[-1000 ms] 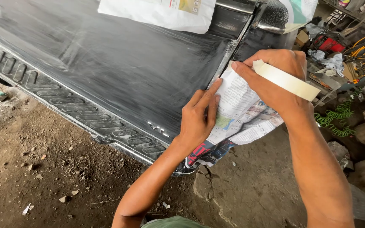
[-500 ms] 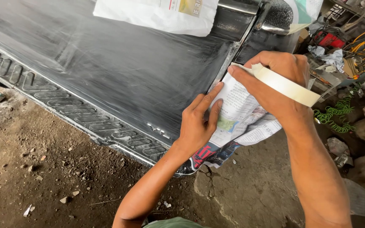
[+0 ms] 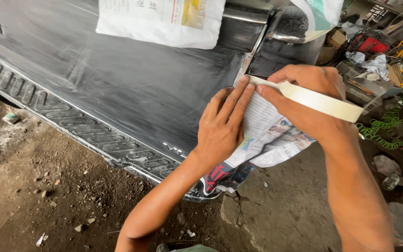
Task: Masking the tail light area of a pickup truck with newspaper and masking tape for preparation before painting.
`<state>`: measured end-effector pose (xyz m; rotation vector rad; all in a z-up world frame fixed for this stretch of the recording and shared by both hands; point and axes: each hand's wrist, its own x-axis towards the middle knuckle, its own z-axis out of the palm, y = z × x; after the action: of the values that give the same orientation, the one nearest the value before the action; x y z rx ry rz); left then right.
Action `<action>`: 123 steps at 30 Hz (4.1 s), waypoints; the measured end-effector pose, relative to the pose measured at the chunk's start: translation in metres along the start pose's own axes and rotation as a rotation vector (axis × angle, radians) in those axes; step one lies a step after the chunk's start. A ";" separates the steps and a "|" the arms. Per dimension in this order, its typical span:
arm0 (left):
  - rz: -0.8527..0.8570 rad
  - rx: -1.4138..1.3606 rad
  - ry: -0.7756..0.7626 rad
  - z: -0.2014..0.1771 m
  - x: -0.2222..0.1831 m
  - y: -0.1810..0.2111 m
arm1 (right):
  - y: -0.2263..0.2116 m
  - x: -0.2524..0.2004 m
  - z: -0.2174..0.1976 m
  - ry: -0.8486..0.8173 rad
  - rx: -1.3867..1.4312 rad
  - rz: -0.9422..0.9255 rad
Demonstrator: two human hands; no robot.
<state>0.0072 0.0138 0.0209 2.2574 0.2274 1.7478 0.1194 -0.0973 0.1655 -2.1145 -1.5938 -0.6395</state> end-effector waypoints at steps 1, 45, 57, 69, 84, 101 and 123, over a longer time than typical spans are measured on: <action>0.061 0.036 -0.012 0.002 0.001 -0.002 | 0.006 -0.001 -0.001 -0.036 0.077 0.026; 0.300 0.320 -0.204 0.007 0.039 0.007 | 0.081 -0.005 -0.012 -0.032 0.294 -0.176; 0.301 0.398 -0.242 0.002 0.046 0.011 | 0.107 0.017 0.004 -0.204 0.345 0.007; 0.300 0.514 -0.312 0.001 0.048 0.017 | 0.115 0.021 0.012 -0.276 0.399 0.062; 0.296 0.543 -0.353 0.001 0.050 0.019 | 0.118 0.023 0.015 -0.254 0.435 0.039; 0.306 0.571 -0.377 0.005 0.055 0.023 | 0.114 0.033 0.011 -0.339 0.368 0.137; 0.327 0.415 -0.494 0.023 0.064 0.052 | 0.146 -0.024 0.011 0.216 0.317 -0.375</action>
<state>0.0439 -0.0197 0.0905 3.0941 0.1284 1.2917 0.2559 -0.1471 0.1346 -1.4835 -1.8409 -0.6552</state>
